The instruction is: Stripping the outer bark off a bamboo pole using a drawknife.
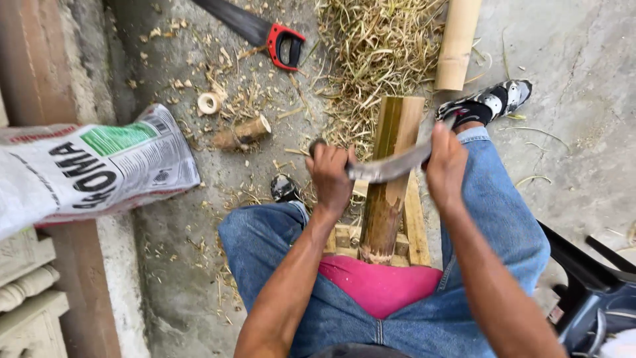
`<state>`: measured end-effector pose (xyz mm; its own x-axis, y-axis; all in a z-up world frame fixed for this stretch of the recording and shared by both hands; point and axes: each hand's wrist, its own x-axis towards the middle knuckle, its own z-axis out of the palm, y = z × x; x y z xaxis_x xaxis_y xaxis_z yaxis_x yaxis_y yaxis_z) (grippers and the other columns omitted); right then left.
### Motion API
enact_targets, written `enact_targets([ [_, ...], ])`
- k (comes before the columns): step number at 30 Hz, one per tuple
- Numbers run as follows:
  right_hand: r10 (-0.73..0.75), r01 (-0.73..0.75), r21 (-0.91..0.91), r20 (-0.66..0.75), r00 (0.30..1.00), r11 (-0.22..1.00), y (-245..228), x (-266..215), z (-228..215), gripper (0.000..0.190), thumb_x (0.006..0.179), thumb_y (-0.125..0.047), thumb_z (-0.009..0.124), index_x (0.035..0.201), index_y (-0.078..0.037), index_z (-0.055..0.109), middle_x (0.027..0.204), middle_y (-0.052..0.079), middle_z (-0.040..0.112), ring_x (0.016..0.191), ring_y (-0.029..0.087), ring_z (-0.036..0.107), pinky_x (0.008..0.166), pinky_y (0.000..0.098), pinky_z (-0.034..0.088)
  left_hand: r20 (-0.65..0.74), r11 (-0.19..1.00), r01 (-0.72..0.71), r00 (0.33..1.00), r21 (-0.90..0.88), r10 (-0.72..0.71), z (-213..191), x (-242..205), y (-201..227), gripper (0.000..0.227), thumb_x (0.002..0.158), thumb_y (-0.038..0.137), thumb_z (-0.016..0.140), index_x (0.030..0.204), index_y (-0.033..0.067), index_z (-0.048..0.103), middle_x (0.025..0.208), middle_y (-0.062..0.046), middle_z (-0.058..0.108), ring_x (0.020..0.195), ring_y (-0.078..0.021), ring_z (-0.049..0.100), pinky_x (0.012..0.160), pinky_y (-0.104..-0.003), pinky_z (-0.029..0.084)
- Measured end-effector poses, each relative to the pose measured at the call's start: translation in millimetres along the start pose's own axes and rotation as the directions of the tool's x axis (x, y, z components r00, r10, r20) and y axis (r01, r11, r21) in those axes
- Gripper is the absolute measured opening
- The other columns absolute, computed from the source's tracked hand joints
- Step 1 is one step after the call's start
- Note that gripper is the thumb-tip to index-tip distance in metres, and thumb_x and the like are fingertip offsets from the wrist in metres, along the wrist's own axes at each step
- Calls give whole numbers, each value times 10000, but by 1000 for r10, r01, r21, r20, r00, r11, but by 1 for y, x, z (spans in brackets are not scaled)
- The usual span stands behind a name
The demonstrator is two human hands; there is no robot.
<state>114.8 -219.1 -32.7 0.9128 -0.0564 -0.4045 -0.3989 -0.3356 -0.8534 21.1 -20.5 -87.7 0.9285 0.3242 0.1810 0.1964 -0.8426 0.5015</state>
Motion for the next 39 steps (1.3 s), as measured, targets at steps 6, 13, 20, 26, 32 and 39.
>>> enact_targets([
  [6,-102,85,-196,-80,992,977,60,-66,5,526,1142,-366,423,757,-8,442,631,31,374,629,138,347,553,389,326,-65,999,-15,998,-39,13,-58,-43,19,259,990,210,682,775,105,582,804,-45,586,877,-237,550,824,-437,357],
  [13,-200,180,-194,-89,976,964,53,8,-2,587,1164,-395,391,738,8,418,654,53,389,642,144,360,551,404,324,-40,1000,-13,999,-26,11,1,0,2,329,1017,243,689,717,150,590,707,-15,544,784,-215,499,773,-417,345],
  [20,-293,293,-30,-12,956,956,-4,101,2,576,1160,-419,375,795,6,509,681,47,503,605,156,464,541,399,353,-99,998,-63,993,2,63,11,100,16,219,1003,199,653,789,171,614,774,-7,573,848,-207,517,801,-409,333],
  [26,-293,290,-153,8,956,945,11,40,-3,551,1172,-384,396,816,21,511,672,97,478,632,173,418,564,412,341,-110,999,-24,994,-38,20,3,29,13,260,1017,255,645,779,163,595,788,-11,568,839,-215,508,788,-417,346],
  [32,-271,266,-217,8,962,939,54,-45,0,505,1147,-323,394,796,23,501,633,118,473,578,178,426,539,428,354,-29,996,76,997,-50,-78,-10,-59,-2,316,1031,272,676,754,162,574,749,-3,559,832,-204,513,760,-408,353],
  [39,-301,286,-212,-42,953,934,39,30,2,557,1165,-344,414,752,24,477,636,88,444,580,165,392,539,433,312,-102,997,30,994,-74,-37,31,6,-11,294,1031,252,690,768,155,601,772,-7,592,855,-196,532,800,-419,383],
])
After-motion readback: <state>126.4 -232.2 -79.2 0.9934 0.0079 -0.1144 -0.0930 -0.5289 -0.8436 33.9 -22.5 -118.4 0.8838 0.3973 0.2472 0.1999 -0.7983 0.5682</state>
